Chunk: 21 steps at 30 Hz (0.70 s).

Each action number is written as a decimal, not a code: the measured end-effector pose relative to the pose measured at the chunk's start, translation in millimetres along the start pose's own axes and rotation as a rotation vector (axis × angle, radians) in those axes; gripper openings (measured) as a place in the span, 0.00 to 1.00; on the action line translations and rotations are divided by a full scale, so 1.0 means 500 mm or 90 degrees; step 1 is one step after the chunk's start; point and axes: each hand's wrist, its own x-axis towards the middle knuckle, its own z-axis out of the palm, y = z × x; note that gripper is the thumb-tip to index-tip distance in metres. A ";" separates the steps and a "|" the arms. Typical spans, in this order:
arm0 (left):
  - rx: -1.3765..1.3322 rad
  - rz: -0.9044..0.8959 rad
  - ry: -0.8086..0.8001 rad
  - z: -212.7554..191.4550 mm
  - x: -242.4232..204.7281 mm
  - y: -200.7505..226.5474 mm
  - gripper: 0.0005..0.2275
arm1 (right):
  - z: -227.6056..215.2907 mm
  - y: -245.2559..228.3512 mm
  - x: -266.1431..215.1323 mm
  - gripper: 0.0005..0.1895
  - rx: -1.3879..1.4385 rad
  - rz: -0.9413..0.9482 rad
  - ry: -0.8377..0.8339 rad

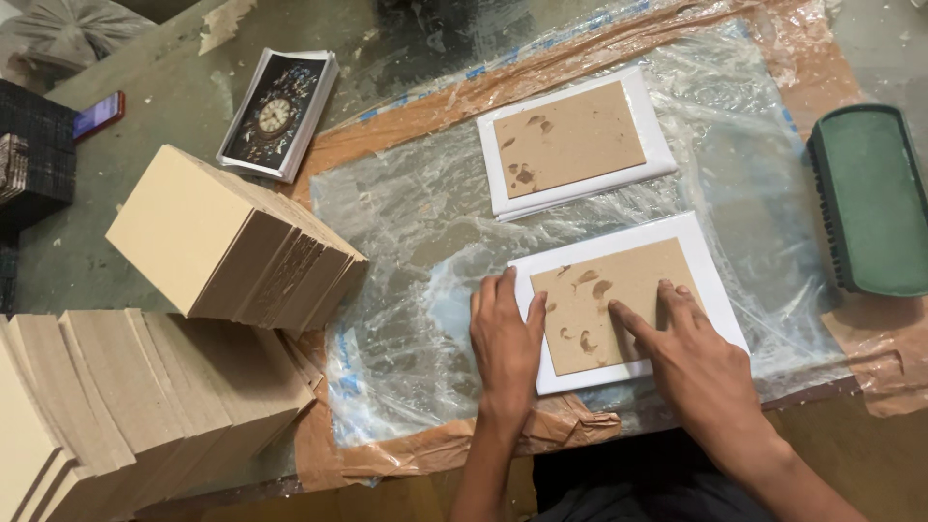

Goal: The person repeatedly places a brown cardboard cover onto a white book block, smooths it with hands, and uses a green brush to press the cover onto the block. The process is repeated for multiple units, stacking the finished items on the table.

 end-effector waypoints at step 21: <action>-0.120 -0.131 -0.022 0.016 0.012 -0.015 0.08 | -0.014 0.004 -0.003 0.32 0.051 -0.010 0.057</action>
